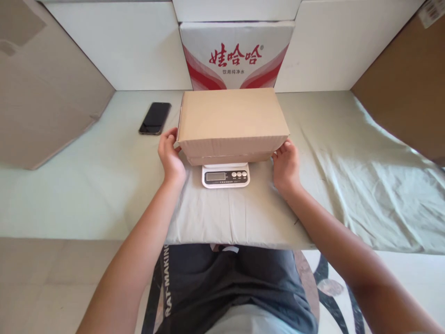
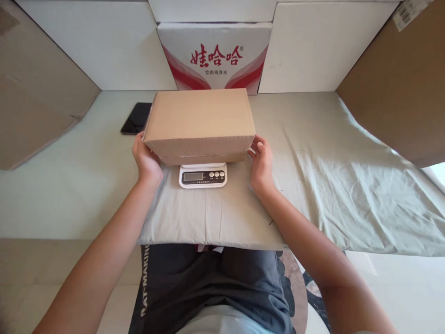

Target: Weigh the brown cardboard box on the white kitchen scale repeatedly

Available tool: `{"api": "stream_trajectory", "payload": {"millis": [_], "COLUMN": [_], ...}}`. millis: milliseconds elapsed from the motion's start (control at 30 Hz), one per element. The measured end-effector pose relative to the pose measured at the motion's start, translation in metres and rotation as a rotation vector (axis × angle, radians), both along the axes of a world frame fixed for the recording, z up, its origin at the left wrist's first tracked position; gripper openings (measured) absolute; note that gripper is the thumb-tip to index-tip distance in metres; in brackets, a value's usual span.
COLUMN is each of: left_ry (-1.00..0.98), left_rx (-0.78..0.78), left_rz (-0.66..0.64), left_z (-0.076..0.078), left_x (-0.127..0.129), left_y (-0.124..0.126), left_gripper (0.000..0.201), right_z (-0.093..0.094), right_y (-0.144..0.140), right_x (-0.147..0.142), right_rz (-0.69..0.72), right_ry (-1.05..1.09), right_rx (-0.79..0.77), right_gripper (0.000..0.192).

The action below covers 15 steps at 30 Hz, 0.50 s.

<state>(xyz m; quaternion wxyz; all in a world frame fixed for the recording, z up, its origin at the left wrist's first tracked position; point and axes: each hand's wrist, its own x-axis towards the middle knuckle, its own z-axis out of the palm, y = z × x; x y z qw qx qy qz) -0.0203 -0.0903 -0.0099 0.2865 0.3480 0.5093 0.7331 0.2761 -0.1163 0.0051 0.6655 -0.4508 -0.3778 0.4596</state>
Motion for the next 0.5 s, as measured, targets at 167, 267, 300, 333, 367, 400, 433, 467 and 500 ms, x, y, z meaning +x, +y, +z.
{"api": "stream_trajectory", "payload": {"millis": [167, 267, 300, 333, 367, 400, 433, 467, 500], "left_ry": [0.083, 0.209, 0.256, 0.296, 0.325, 0.340, 0.347, 0.350, 0.354], "left_rx": [0.064, 0.097, 0.097, 0.096, 0.097, 0.099, 0.100, 0.103, 0.107], "left_rz": [0.016, 0.025, 0.030, 0.034, 0.039, 0.045, 0.052, 0.060, 0.066], "left_z": [0.003, 0.004, 0.004, 0.005, 0.005, 0.007, 0.009, 0.012, 0.015], "left_x": [0.022, 0.034, 0.038, 0.040, 0.042, 0.044, 0.045, 0.046, 0.047], "left_y": [-0.046, -0.061, -0.064, -0.065, -0.066, -0.067, -0.067, -0.067, -0.066], "left_gripper": [0.035, 0.037, 0.037, 0.037, 0.037, 0.037, 0.037, 0.037, 0.036], "right_z": [0.009, 0.014, 0.014, 0.014, 0.013, 0.012, 0.011, 0.011, 0.012], "right_y": [-0.011, -0.016, -0.017, -0.018, -0.020, -0.021, -0.022, -0.023, -0.023], "right_x": [-0.004, -0.010, -0.012, -0.014, -0.016, -0.018, -0.019, -0.021, -0.023], "right_rz": [0.091, 0.146, 0.150, 0.148, 0.143, 0.138, 0.136, 0.136, 0.136], "right_ry": [-0.095, -0.105, -0.099, -0.091, -0.085, -0.081, -0.079, -0.081, -0.086], "right_rx": [0.152, 0.166, 0.159, 0.152, 0.146, 0.142, 0.137, 0.134, 0.133], "right_gripper": [0.041, 0.040, 0.038, 0.036, 0.034, 0.032, 0.030, 0.028, 0.027]}}
